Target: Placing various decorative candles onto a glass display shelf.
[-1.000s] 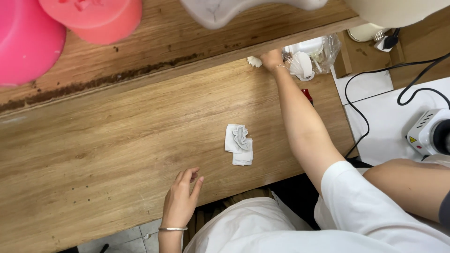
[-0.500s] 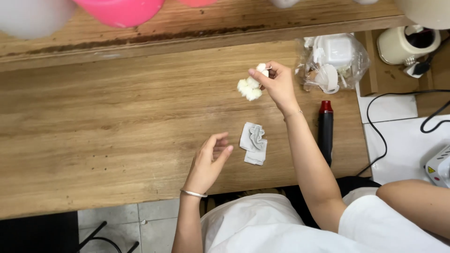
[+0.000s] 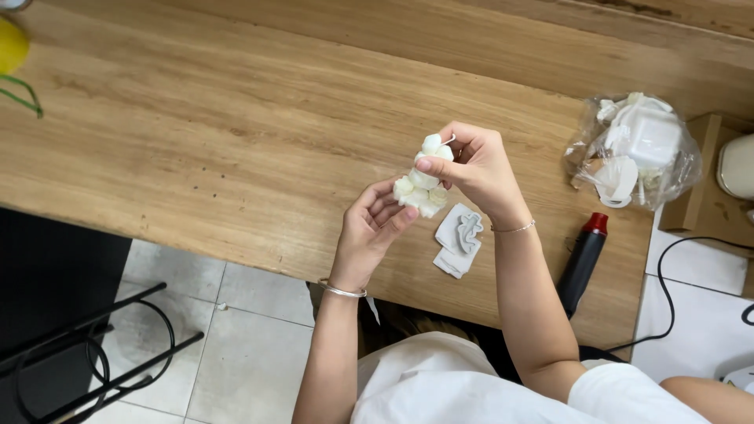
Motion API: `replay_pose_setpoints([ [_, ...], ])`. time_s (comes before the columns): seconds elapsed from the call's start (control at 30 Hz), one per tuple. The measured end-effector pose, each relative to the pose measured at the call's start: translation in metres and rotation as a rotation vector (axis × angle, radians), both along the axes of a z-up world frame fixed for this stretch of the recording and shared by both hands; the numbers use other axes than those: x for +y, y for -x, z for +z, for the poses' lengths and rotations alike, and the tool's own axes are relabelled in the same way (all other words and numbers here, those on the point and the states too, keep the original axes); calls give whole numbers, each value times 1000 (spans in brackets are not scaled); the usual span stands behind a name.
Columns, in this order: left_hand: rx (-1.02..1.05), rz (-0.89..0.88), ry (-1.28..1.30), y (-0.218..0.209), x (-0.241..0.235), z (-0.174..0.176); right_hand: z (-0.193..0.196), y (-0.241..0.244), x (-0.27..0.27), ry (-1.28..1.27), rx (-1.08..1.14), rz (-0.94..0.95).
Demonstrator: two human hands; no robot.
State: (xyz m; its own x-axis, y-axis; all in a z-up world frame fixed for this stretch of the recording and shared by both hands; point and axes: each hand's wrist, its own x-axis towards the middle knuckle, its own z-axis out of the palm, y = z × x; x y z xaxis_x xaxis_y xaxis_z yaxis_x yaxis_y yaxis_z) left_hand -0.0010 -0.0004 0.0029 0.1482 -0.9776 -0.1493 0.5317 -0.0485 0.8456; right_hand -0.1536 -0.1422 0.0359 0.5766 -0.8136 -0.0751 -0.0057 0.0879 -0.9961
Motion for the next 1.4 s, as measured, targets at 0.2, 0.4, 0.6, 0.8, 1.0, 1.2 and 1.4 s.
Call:
replay_pose_setpoints([
  [0.2, 6, 111, 23, -3, 20, 2, 15, -32, 20, 94, -21, 113],
  [0.4, -44, 316, 145, -24, 65, 22, 28, -82, 66, 136, -55, 110],
  [0.6, -131, 547, 169, -62, 148, 31, 57, -147, 144, 112, -60, 214],
  [0.8, -165, 721, 166, -101, 242, 34, 63, -207, 207, 236, -2, 514],
  [1.0, -267, 952, 105, -131, 340, 35, 76, -273, 293, 288, 13, 786],
  [1.2, -312, 1228, 61, -146, 419, 30, 75, -338, 375, 327, 47, 1041],
  [1.4, -327, 1535, -15, -157, 485, 24, 58, -413, 459, 419, -76, 1329],
])
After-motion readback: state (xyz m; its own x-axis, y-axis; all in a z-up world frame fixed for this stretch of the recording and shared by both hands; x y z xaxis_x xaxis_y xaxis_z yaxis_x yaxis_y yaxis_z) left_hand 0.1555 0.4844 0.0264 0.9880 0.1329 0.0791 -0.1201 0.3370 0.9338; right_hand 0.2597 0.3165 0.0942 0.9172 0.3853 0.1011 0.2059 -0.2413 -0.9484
